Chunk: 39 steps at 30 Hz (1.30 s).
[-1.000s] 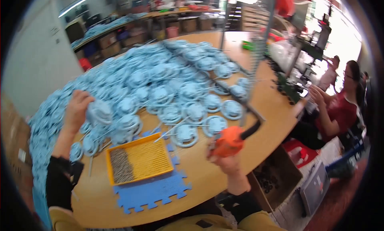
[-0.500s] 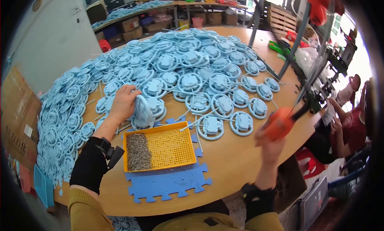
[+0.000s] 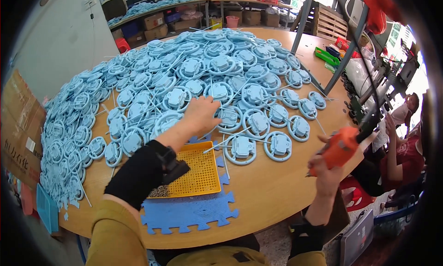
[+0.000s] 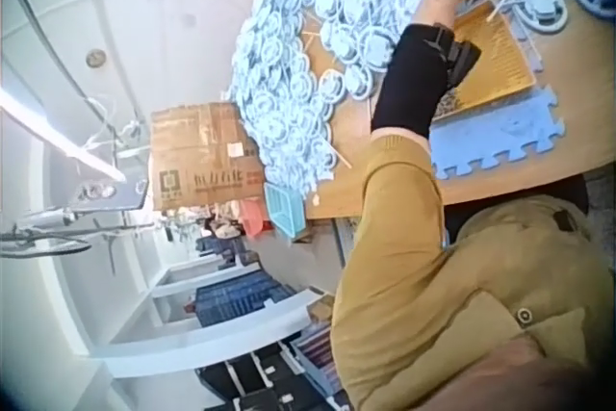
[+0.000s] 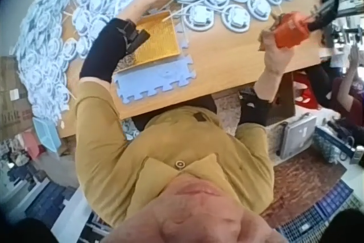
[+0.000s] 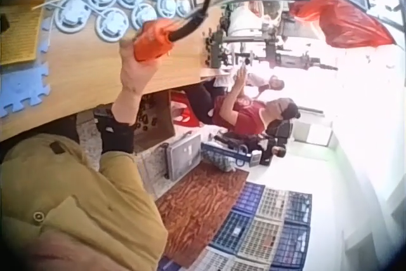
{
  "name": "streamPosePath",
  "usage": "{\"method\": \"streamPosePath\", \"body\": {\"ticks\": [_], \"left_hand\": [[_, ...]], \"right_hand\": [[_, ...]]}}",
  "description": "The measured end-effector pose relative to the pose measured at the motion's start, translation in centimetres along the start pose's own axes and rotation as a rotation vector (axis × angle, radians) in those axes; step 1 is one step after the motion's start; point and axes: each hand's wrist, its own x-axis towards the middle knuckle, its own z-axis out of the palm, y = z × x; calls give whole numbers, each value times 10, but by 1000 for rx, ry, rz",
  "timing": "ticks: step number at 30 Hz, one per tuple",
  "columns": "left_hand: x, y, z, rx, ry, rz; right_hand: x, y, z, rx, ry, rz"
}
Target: Assemble small plastic components by using an electric screwdriver to drive screws into them.
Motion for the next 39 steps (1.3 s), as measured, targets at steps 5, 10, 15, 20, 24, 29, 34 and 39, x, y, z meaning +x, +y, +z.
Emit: {"method": "streamPosePath", "body": {"ticks": [5, 10, 15, 20, 24, 29, 34, 39], "left_hand": [[25, 29, 29, -21, -283, -454], [36, -16, 49, -373, -86, -607], [55, -45, 1, -1178, -16, -715], [3, -43, -117, -1256, -253, -691], [-80, -15, -162, -1006, -154, -398], [-247, 12, -182, -1073, 70, -448], [-380, 56, -152, -983, 194, -569], [-428, 78, -116, -639, 98, -673]], "right_hand": [[-7, 12, 9, 104, -60, 110], [-3, 10, 7, 88, -52, 161], [-7, 13, 7, 170, -72, 151], [-18, 16, 13, 32, -131, 4], [-24, 27, 26, 55, -144, 12], [-24, 13, 63, 111, -299, 75], [-31, 13, 118, 351, -361, -6], [-36, 17, 161, 461, -413, -50]]}}
